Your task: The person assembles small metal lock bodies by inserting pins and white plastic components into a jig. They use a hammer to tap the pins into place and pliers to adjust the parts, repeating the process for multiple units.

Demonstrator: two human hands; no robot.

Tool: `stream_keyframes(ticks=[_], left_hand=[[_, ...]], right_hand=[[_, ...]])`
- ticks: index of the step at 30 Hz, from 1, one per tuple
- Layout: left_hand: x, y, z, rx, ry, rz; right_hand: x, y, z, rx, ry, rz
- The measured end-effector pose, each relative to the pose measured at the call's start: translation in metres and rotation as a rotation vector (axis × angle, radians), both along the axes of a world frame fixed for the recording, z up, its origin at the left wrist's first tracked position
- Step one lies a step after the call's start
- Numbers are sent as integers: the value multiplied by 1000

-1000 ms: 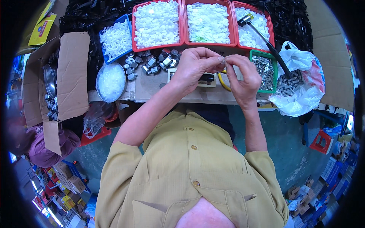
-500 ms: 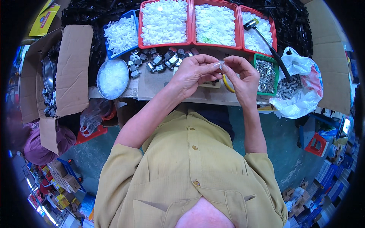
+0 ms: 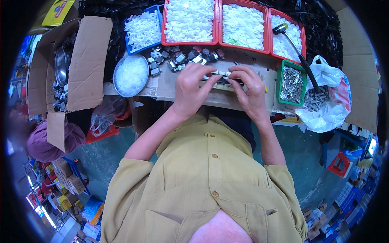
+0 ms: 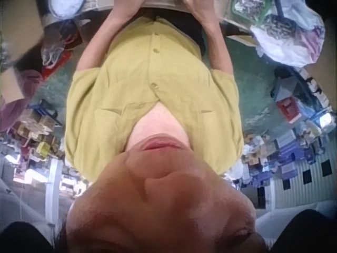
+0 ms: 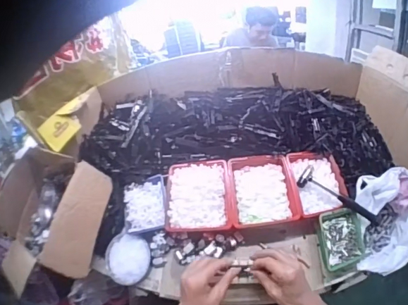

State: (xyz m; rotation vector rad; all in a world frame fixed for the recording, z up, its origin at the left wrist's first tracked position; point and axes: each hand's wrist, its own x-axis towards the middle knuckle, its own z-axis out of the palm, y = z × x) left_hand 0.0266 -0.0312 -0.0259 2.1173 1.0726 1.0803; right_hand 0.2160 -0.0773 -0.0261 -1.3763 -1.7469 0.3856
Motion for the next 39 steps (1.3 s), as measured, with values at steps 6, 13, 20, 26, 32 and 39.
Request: stream_keyframes(ticks=[6, 13, 20, 26, 32, 39], left_hand=[[-12, -18, -20, 425, 348, -45], [-11, -18, -38, 542, 472, -93], [-14, -17, -36, 611, 532, -130], [-11, -16, -39, 624, 537, -136], [-5, -14, -38, 570, 450, -154], [10, -1, -4, 484, 405, -222]], right_hand=[[-7, 11, -18, 22, -47, 69], [-4, 16, -27, -36, -63, 129], [-2, 18, -19, -117, -104, 175], [-1, 20, -14, -213, -104, 185], [3, 7, -13, -133, -168, 98], [103, -26, 16, -65, -278, -372]])
